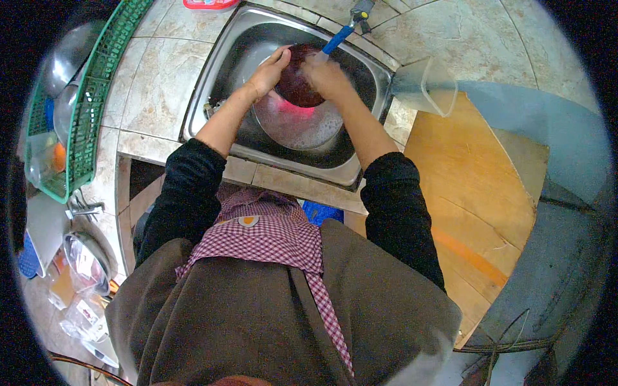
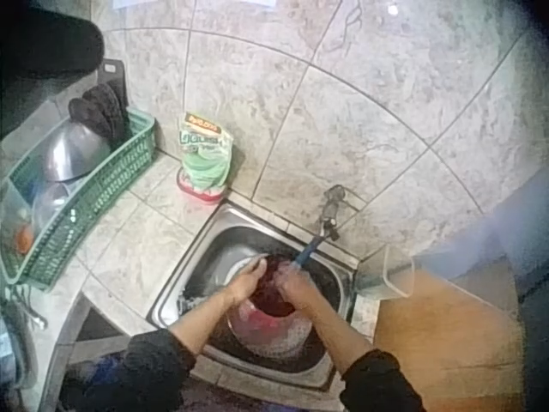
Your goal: The recorder washes various kitchen utensils and bowls in a sink after handling food preparation.
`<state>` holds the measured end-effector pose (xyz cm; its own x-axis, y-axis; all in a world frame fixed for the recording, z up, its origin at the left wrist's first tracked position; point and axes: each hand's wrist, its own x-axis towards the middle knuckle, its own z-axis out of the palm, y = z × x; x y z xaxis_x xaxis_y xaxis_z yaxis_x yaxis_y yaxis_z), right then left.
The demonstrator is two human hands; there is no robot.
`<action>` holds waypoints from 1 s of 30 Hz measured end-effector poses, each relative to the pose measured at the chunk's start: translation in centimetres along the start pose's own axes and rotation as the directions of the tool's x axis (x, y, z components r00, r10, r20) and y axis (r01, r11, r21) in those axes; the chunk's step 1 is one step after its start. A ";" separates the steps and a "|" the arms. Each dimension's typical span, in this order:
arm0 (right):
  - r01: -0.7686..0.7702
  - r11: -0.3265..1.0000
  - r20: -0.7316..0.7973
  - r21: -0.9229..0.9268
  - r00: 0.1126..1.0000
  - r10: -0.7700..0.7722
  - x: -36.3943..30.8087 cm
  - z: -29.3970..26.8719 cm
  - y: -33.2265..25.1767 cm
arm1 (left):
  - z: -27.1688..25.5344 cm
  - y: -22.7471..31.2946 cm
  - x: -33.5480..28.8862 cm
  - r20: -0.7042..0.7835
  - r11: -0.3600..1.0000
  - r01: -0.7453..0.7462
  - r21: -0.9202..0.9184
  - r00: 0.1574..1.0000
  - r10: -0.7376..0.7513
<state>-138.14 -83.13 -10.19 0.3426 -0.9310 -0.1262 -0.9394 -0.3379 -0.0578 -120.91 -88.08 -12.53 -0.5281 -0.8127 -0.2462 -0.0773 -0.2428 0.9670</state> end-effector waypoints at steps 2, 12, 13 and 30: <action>-0.007 0.995 -0.086 0.099 0.996 0.015 0.2 -0.3 -0.1 | -0.3 -0.7 0.3 0.030 0.995 0.043 -0.092 0.999 -0.040; -0.505 0.798 -0.431 0.329 0.672 0.603 -3.6 1.6 -3.8 | 1.9 -1.5 -2.8 -0.072 0.990 0.137 0.037 0.988 -0.134; -0.578 0.677 -0.127 0.455 0.711 0.692 -4.1 1.7 -3.8 | 1.9 -0.2 -3.5 -0.064 0.989 0.139 0.039 0.989 -0.137; -0.207 0.958 -0.213 0.199 0.945 0.249 -0.9 0.6 -3.0 | 0.2 3.4 -4.2 0.331 0.908 0.419 -0.027 0.860 -0.387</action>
<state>-135.62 -81.18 -10.46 0.0875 -0.9932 0.0772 -0.9686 -0.1030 -0.2261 -119.08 -85.37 -8.22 -0.7047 -0.4296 -0.5647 -0.2686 -0.5751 0.7727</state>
